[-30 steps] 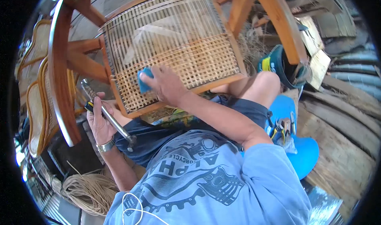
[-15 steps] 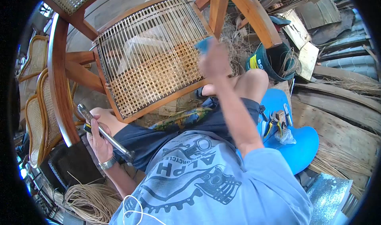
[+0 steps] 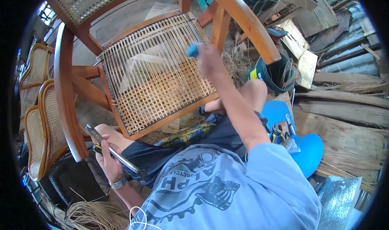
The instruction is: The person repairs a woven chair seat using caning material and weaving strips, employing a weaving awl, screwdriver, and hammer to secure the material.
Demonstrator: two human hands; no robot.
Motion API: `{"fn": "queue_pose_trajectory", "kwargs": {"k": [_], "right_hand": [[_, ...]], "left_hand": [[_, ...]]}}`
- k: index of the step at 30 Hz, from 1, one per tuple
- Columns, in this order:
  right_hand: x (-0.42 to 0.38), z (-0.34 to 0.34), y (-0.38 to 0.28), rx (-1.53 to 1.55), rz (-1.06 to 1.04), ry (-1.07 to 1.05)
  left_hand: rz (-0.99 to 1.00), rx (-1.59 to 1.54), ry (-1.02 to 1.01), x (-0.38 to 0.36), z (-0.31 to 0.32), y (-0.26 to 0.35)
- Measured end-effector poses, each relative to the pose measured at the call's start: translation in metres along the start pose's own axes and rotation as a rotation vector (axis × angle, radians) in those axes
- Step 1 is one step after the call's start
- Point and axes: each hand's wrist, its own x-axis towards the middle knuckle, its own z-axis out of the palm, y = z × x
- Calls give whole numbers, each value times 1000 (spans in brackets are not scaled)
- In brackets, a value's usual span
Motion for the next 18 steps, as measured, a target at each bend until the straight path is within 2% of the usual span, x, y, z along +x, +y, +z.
{"fn": "queue_pose_trajectory", "kwargs": {"k": [2, 4, 8, 10, 12, 14, 15, 17, 18], "right_hand": [[-19, -19, -13, -367, 190, 214], [-20, -12, -26, -423, 245, 201], [0, 12, -31, -304, 87, 199], [22, 1, -48, -259, -144, 289], [63, 2, -44, -196, -209, 251], [104, 14, -33, -224, -89, 264], [123, 25, -30, -219, -100, 257], [157, 51, -25, -487, 252, 333], [171, 68, -35, -445, 370, 310]], "left_hand": [[-169, 36, -48, 0, -6, 3], [-188, 92, -34, 0, -4, 3], [-173, 54, -85, 1, -5, 11], [-197, 89, -76, -1, -1, 18], [-188, 81, -62, -5, 1, 17], [-181, 65, -58, -8, 2, 15], [-203, 56, -66, -11, 0, 15], [-207, 111, -51, -14, 2, 11], [-209, 114, -41, -15, 3, 11]]}}
